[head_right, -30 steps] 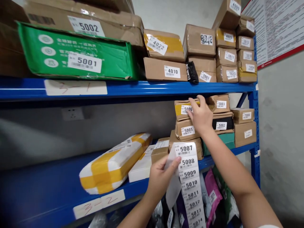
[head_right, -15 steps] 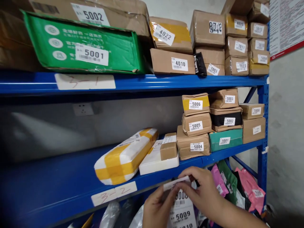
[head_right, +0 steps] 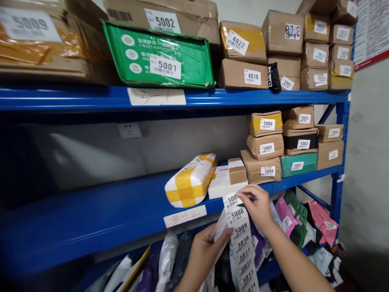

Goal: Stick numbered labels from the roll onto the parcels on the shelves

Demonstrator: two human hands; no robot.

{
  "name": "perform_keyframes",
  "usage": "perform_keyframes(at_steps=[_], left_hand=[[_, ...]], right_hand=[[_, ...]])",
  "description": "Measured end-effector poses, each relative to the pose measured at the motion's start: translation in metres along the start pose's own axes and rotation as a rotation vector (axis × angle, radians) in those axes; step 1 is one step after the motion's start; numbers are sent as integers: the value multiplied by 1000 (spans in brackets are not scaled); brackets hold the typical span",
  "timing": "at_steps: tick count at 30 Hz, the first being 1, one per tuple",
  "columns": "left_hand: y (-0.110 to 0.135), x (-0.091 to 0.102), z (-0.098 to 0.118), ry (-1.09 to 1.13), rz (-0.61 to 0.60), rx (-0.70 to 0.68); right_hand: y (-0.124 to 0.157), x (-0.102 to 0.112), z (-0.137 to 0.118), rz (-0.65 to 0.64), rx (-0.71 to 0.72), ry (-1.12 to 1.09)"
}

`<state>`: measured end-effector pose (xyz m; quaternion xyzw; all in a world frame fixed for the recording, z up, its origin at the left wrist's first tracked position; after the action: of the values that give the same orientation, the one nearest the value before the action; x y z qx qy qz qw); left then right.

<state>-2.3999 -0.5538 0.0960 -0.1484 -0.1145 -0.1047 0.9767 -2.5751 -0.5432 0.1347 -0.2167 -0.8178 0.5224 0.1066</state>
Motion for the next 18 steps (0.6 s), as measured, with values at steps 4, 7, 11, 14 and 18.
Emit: perform_keyframes(at_steps=[4, 7, 11, 14, 18], left_hand=[[21, 31, -9, -89, 12, -41], [34, 42, -11, -102, -32, -57], [43, 49, -10, -77, -60, -62], [41, 51, -10, -24, -67, -56], [29, 52, -5, 25, -63, -61]], right_hand=[[-4, -25, 8, 0, 76, 126], [0, -39, 12, -20, 153, 300], [6, -40, 14, 79, 142, 535], [8, -33, 3, 148, 87, 540], [21, -36, -26, -113, 60, 76]])
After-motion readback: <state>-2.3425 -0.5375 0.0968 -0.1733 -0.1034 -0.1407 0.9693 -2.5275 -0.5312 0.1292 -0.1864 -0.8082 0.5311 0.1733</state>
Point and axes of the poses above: each hand's wrist, its own y-axis away from the middle knuckle, its own x-axis out of the back of the hand, z = x × y, the point moved 5 cm from there along -y, towards the middle knuckle, and after that the axes turned 8 degrees about x, right-handed, at the moved point
